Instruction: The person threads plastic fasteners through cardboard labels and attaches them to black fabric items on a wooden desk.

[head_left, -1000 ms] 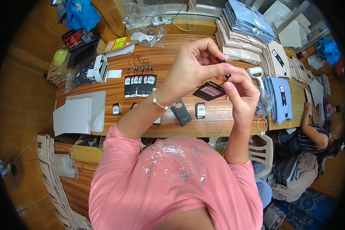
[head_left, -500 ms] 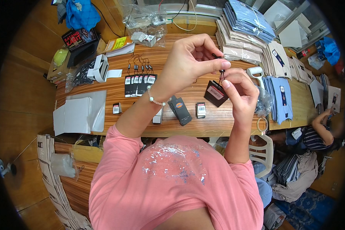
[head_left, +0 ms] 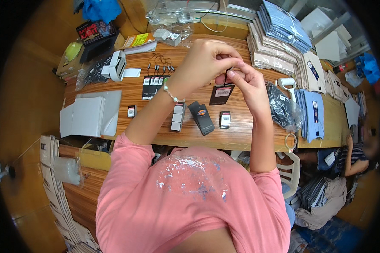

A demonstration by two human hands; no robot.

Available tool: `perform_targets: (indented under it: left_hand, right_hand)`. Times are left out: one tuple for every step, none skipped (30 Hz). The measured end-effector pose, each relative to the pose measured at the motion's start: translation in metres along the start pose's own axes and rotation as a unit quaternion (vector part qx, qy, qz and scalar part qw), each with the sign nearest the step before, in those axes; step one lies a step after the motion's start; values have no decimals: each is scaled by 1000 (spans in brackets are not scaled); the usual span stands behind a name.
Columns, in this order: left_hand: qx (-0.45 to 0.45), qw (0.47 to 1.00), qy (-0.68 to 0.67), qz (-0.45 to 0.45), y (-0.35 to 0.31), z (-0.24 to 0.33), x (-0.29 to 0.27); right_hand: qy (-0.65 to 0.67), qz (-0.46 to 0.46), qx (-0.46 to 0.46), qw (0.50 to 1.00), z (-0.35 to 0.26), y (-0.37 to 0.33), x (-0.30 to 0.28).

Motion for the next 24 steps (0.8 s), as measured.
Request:
perform_targets:
  left_hand:
    - [-39, 998, -53, 7, 0, -7, -5]
    - [-77, 992, -103, 15, 0, -13, -11]
    - [-114, 981, -154, 24, 0, -20, -17]
    - [-136, 962, -234, 33, -1, -32, -20]
    - [-158, 936, -311, 47, -7, -48, -21]
    - [-175, 903, -387, 59, -15, -69, -21]
    - [-189, 864, -460, 72, -24, -96, -24]
    - [-191, 772, -598, -100, -44, -141, -26]
    - [-292, 748, -595, 32, -64, -148, -14]
    - [-311, 701, -641, 21, -79, -137, -10]
    - [-330, 650, -685, 11, -93, -129, -11]
    - [-310, 663, -681, -2, -100, -131, -12]
    - [-290, 677, -676, -14, -109, -139, -13]
    - [-269, 692, -669, -20, -117, -147, -16]
    - [-283, 726, -626, 17, -122, -158, -19]
    - [-296, 756, -581, 55, -126, -169, -23]
    - [-310, 783, -532, 92, -128, -175, -27]
    - [-315, 762, -549, 139, -127, -175, -31]
    - [-325, 784, -505, 157, -128, -185, -35]
    - [-335, 803, -460, 176, -130, -196, -40]
    - [-345, 820, -413, 194, -132, -207, -44]
    - [-348, 823, -393, 216, -133, -217, -45]
    - [-352, 844, -354, 197, -130, -223, -49]
    - [-355, 862, -315, 177, -128, -229, -53]
  right_hand:
    - [-9, -31, 19, 999, 6, 3, 2]
    - [-10, -41, 7, 999, 10, 6, 6]
    - [11, -45, 23, 999, 12, 9, 10]
    - [32, -49, 39, 998, 14, 12, 14]
    - [54, -57, 57, 995, 16, 15, 20]
    - [71, -57, 73, 993, 20, 20, 25]
    - [107, -58, 86, 989, 27, 28, 31]
    - [142, -63, 96, 983, 35, 37, 38]
    - [177, -57, 108, 977, 47, 45, 39]
    - [197, -56, 139, 969, 55, 50, 40]
    - [213, -49, 142, 965, 64, 56, 41]
    - [226, -41, 148, 962, 74, 62, 43]
    - [239, -34, 154, 958, 85, 69, 44]
    - [248, -39, 168, 953, 94, 75, 45]
    - [259, -40, 175, 949, 102, 82, 47]
    - [270, -42, 182, 945, 109, 88, 50]
    - [281, -42, 189, 940, 117, 94, 52]
    - [284, -51, 189, 939, 124, 100, 53]
    - [274, -50, 197, 940, 133, 108, 55]
    - [264, -50, 205, 941, 143, 118, 57]
    - [254, -50, 213, 942, 152, 127, 59]
    - [263, -47, 216, 939, 161, 137, 60]
    - [272, -42, 218, 936, 169, 147, 59]
    - [282, -37, 221, 933, 177, 157, 59]
Point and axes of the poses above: each hand's wrist, its own y-axis towards the middle knuckle, its own x-axis out of the palm, z = x × y, the point moved 2 cm from there along y, towards the middle knuckle, and after that the axes turned 14 degrees about -y, right-handed, at the moved point
